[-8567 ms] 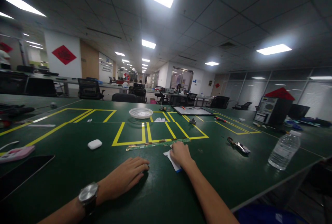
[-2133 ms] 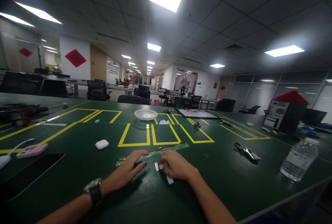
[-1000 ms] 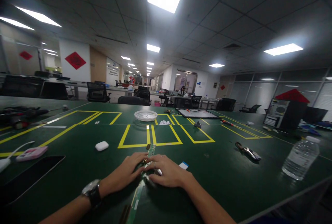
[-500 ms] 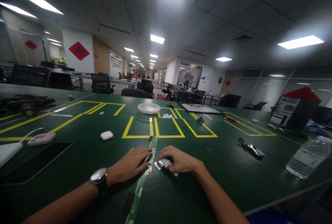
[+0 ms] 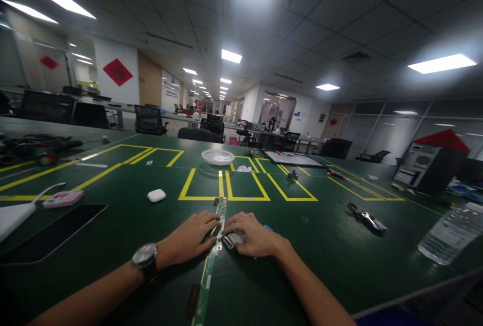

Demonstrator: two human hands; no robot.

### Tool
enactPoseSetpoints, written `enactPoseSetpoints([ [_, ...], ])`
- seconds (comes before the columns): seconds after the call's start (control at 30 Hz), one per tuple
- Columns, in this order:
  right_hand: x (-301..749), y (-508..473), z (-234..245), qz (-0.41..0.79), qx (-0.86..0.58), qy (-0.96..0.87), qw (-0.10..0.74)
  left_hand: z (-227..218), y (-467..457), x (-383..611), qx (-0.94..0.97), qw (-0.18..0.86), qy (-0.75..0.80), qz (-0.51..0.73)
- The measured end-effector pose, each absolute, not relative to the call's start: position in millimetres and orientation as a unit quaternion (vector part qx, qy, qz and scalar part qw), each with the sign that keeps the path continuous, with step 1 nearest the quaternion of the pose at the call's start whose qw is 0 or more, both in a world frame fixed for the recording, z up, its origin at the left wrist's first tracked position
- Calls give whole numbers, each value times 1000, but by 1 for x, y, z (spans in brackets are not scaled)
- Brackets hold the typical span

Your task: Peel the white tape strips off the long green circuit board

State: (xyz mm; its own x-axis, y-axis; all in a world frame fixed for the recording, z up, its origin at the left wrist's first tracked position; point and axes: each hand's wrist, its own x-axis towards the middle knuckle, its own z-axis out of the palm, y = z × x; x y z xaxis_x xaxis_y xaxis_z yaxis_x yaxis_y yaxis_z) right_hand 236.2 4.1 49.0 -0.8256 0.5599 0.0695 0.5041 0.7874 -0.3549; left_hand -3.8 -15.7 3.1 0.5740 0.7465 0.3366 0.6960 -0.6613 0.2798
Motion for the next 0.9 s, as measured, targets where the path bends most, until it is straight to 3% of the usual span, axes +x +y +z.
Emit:
enactPoseSetpoints([
  [0.43, 226, 12, 30, 79, -400, -898, 164, 6, -18, -2, 889, 35, 404, 212],
  [0.9, 219, 18, 15, 97, -387, -891, 218, 7, -21, 0, 890, 14, 415, 188],
])
